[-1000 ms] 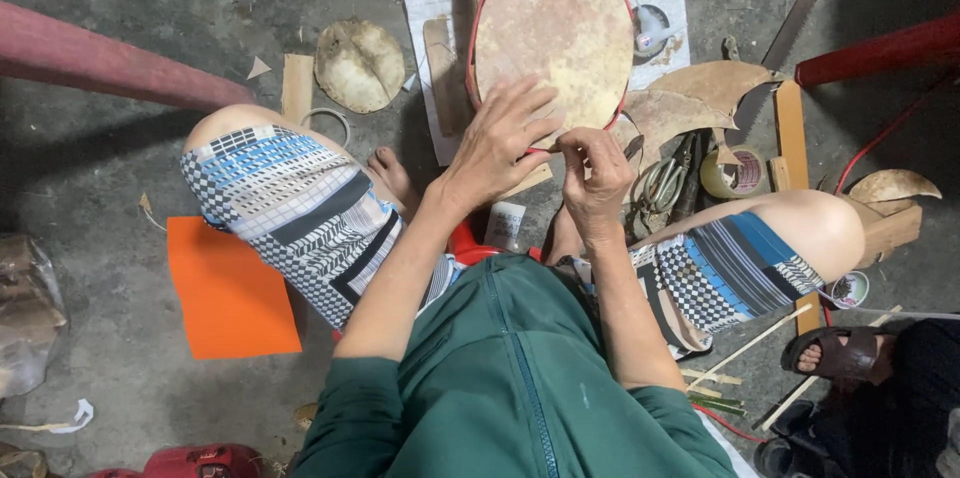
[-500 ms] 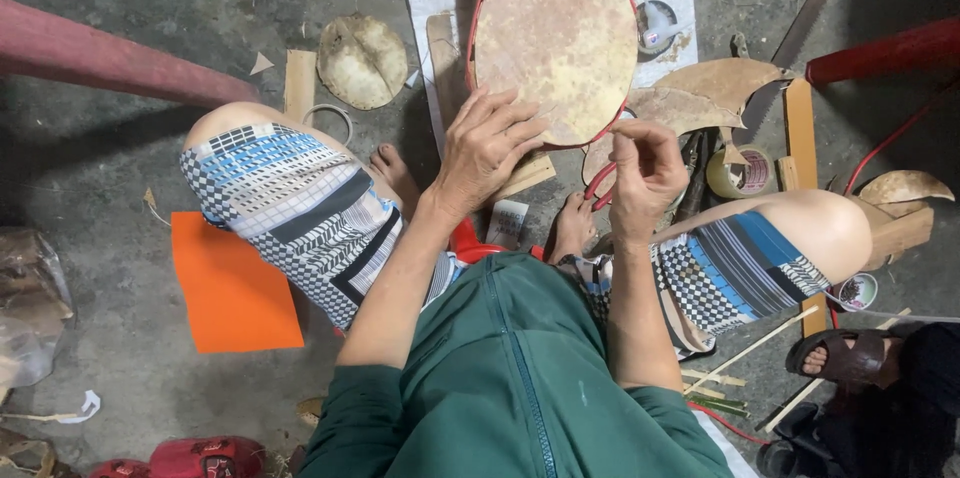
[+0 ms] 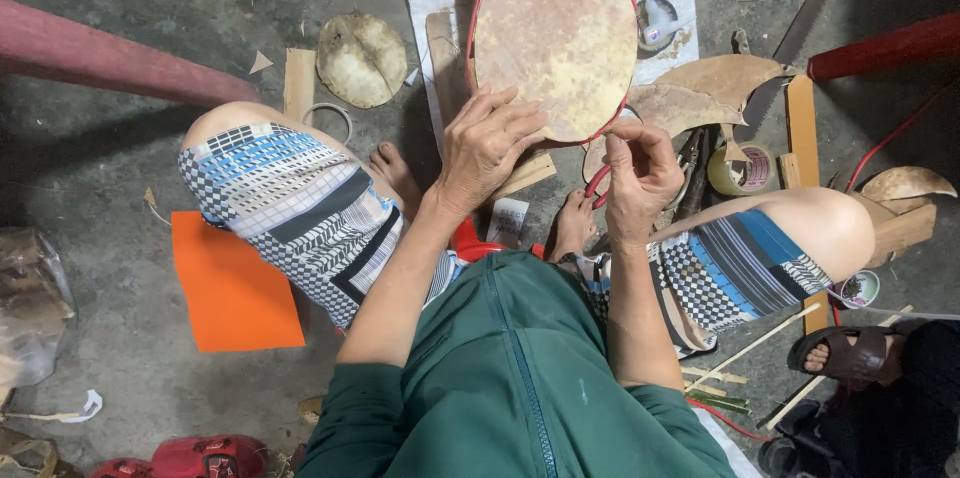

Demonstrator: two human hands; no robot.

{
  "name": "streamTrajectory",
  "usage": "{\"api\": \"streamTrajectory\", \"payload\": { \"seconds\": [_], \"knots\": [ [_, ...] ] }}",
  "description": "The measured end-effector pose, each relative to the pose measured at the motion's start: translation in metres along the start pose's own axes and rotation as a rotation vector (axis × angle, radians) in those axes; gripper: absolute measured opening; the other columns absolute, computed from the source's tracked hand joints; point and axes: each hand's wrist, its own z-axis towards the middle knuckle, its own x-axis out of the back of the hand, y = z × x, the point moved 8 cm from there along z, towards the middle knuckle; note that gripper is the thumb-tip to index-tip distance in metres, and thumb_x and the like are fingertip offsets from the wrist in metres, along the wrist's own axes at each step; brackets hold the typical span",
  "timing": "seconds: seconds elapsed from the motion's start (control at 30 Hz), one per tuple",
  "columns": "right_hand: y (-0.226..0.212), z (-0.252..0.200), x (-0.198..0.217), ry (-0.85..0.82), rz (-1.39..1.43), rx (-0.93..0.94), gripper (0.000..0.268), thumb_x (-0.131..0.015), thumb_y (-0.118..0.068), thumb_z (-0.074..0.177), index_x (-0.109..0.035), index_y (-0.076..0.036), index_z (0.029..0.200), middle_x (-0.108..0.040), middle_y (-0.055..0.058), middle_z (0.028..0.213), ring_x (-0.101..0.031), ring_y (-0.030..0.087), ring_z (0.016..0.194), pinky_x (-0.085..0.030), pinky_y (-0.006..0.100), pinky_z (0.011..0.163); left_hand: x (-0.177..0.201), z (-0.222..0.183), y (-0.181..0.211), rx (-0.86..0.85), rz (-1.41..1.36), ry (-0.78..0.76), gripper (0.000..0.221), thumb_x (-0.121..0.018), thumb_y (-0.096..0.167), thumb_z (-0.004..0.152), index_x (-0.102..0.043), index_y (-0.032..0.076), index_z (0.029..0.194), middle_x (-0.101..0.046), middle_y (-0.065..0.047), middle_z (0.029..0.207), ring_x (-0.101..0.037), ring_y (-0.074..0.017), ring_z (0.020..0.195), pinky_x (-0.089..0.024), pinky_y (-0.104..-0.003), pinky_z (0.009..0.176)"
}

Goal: Securing a skin onto a drum frame using a hammer and pliers

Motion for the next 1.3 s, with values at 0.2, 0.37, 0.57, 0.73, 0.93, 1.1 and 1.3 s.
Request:
{"api": "streamTrajectory", "payload": {
  "seconds": [0.2,0.37,0.57,0.73,0.93,1.1,1.3],
  "knots": [
    [-0.012,0.001,-0.012,-0.04,-0.039,-0.007,0.007,-0.078,0.0,0.096,-0.071,0.003,0.097,-0.072,0.014,0.087,-0.061,0.012,0.063,-0.049,0.025,0.06,0.001,0.001,0.003,0.001,-0.006,-0.005,0.017,-0.074,0.039,0.094,-0.078,0.03,0.108,-0.075,0.011,0.113,-0.063,-0.0201,0.121,-0.041,-0.045,0.117],
    [-0.008,-0.003,-0.013,-0.056,-0.061,0.006,0.007,-0.08,-0.001,0.094,-0.074,0.0,0.097,-0.072,0.014,0.089,-0.061,0.013,0.065,-0.05,0.026,0.061,0.002,0.0,0.01,-0.038,0.054,-0.024,0.018,-0.074,0.038,0.094,-0.078,0.027,0.108,-0.073,0.007,0.117,-0.061,-0.0217,0.123,-0.04,-0.045,0.117],
    [-0.018,-0.001,-0.027,-0.167,-0.166,0.095,0.005,-0.081,-0.002,0.093,-0.076,-0.003,0.094,-0.072,0.013,0.09,-0.06,0.017,0.066,-0.049,0.03,0.059,0.003,0.005,0.02,0.006,0.058,-0.053,0.02,-0.081,0.028,0.087,-0.078,0.027,0.106,-0.069,0.004,0.116,-0.057,-0.0237,0.126,-0.035,-0.046,0.119],
    [-0.026,0.001,-0.036,-0.185,-0.237,0.175,0.007,-0.08,-0.001,0.092,-0.077,-0.007,0.091,-0.073,0.011,0.088,-0.064,0.022,0.068,-0.05,0.032,0.06,0.001,0.005,0.022,0.019,0.058,-0.048,0.022,-0.083,0.024,0.084,-0.077,0.023,0.106,-0.068,0.001,0.116,-0.056,-0.0263,0.126,-0.034,-0.048,0.119],
    [-0.031,0.001,-0.044,-0.21,-0.275,0.224,0.01,-0.079,0.001,0.092,-0.075,-0.007,0.089,-0.072,0.011,0.085,-0.065,0.027,0.068,-0.05,0.034,0.059,0.002,0.008,0.026,0.008,0.071,-0.042,0.028,-0.083,0.02,0.081,-0.075,0.022,0.108,-0.065,-0.001,0.116,-0.055,-0.0276,0.125,-0.034,-0.05,0.119],
    [-0.033,0.001,-0.046,-0.207,-0.324,0.256,0.012,-0.079,0.002,0.093,-0.075,-0.008,0.089,-0.072,0.01,0.084,-0.065,0.027,0.067,-0.049,0.033,0.056,0.003,0.012,0.031,-0.012,0.083,-0.036,0.03,-0.083,0.017,0.079,-0.072,0.021,0.107,-0.063,-0.002,0.113,-0.055,-0.0285,0.122,-0.035,-0.052,0.117],
    [-0.035,0.0,-0.049,-0.203,-0.365,0.29,0.016,-0.078,0.005,0.092,-0.074,-0.01,0.088,-0.072,0.008,0.083,-0.065,0.027,0.067,-0.049,0.034,0.058,-0.003,0.018,0.039,-0.099,0.115,0.001,0.014,-0.069,0.009,0.084,-0.067,0.016,0.096,-0.053,-0.004,0.096,-0.057,-0.0278,0.101,-0.047,-0.046,0.1]
  ]
}}
